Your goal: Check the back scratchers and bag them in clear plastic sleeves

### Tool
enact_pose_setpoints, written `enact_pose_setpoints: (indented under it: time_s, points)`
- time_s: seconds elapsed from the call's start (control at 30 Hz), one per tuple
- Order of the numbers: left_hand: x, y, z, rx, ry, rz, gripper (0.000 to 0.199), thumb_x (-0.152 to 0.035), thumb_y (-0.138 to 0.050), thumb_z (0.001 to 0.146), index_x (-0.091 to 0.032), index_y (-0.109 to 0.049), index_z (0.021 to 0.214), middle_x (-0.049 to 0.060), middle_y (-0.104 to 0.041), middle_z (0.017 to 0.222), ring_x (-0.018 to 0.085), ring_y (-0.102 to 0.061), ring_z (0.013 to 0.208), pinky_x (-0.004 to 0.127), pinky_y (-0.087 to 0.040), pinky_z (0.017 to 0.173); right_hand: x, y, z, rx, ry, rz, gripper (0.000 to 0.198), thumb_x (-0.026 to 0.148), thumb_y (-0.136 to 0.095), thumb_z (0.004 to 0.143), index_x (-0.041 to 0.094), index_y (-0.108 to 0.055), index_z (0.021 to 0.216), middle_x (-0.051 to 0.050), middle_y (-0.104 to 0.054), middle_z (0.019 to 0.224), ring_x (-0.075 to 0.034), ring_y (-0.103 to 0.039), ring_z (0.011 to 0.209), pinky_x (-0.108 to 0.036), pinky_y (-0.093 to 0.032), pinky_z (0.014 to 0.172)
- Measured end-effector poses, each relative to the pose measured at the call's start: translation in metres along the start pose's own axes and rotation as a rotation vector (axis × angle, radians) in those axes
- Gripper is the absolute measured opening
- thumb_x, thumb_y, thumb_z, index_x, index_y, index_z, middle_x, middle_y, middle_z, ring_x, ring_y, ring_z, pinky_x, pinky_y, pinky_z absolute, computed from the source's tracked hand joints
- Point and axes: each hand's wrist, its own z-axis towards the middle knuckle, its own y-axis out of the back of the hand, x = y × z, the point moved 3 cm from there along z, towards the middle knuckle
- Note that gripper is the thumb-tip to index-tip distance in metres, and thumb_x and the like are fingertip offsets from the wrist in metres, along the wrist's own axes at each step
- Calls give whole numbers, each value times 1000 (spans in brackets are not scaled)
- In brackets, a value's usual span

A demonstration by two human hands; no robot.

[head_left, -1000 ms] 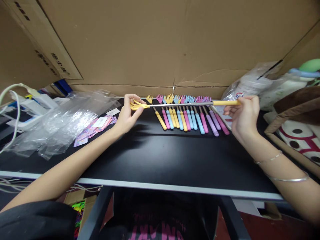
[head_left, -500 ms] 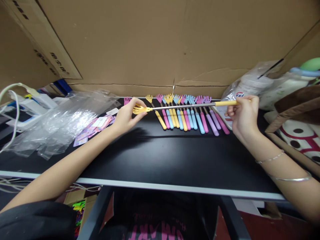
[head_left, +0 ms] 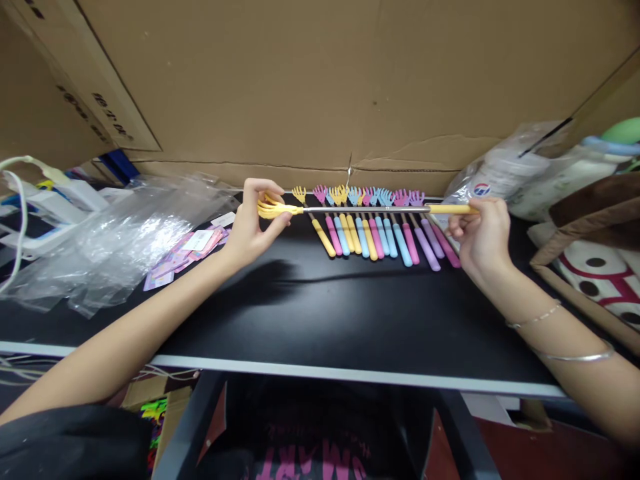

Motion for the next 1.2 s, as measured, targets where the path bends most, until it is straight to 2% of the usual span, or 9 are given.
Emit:
enact_pose_setpoints:
  time_s: [0.13, 0.3, 0.43, 0.57, 0.67, 0.83, 0.93, 1.07, 1.2]
  points:
    - [2, -7, -1, -46, 147, -164, 35, -47, -60, 84, -27, -42, 106, -1, -55, 86, 13, -63, 66, 29, -53, 63, 4, -2, -1, -28, -5, 50, 18, 26, -55, 59, 24, -39, 67, 10, -43, 40, -9, -44, 34, -17, -29, 30]
    - [19, -7, 1, -165, 349, -330, 34, -41, -57, 84, -28, -38, 108, -5, -56, 77, 11, -64, 58, 23, -53, 54, 11, -10, -7, -19, -44, 81, 13, 27, -53, 72, 21, -43, 65, 6, -49, 44, -9, -49, 37, -18, -39, 35]
    - [28, -6, 1, -117, 479, -350, 39, -38, -59, 80, -26, -38, 111, -5, -61, 75, 13, -68, 64, 22, -54, 56, 19, -11, -7, 25, 38, 71, 20, 25, -57, 78, 21, -42, 65, 7, -48, 46, -10, -50, 36, -19, -41, 36]
    - [25, -6, 2, -37, 502, -347, 43, -39, -63, 79, -25, -40, 114, -2, -65, 81, 16, -71, 74, 25, -56, 60, 19, -4, 2, 61, 48, 17, 23, 24, -59, 80, 21, -42, 64, 6, -50, 46, -11, -53, 37, -20, -42, 38]
    - [22, -6, 1, -32, 533, -349, 45, -37, -65, 78, -24, -43, 116, -1, -66, 86, 16, -70, 79, 26, -57, 63, 14, 0, 9, 106, 60, -26, 26, 33, -67, 76, 22, -45, 66, 6, -56, 47, -12, -56, 39, -24, -47, 41]
    - [28, -2, 1, -24, 650, -355, 43, -35, -69, 76, -23, -50, 113, 2, -66, 99, 16, -69, 86, 25, -58, 67, 8, -1, 11, 225, 105, -61, 53, 55, -83, 53, 22, -45, 67, 7, -55, 48, -16, -62, 43, -28, -53, 45]
    - [30, 1, 3, 65, 647, -304, 39, -39, -69, 77, -21, -53, 108, 3, -69, 101, 15, -70, 81, 23, -56, 65, 7, 0, 11, 262, 84, -93, 55, 57, -84, 51, 22, -44, 66, 5, -57, 47, -15, -62, 42, -25, -52, 43]
    - [25, -2, 5, 282, 579, -121, 37, -49, -64, 81, -18, -53, 99, 4, -72, 82, 16, -70, 70, 24, -54, 63, 6, 5, 14, 239, 1, -143, 51, 48, -85, 52, 21, -43, 61, 2, -61, 46, -14, -61, 41, -22, -50, 42]
    - [24, -5, 3, 321, 505, -2, 35, -50, -60, 83, -18, -51, 94, 2, -69, 67, 16, -68, 63, 26, -53, 62, 4, 6, 12, 180, -151, -212, 34, 27, -74, 71, 21, -42, 62, 0, -65, 49, -12, -60, 39, -17, -43, 39]
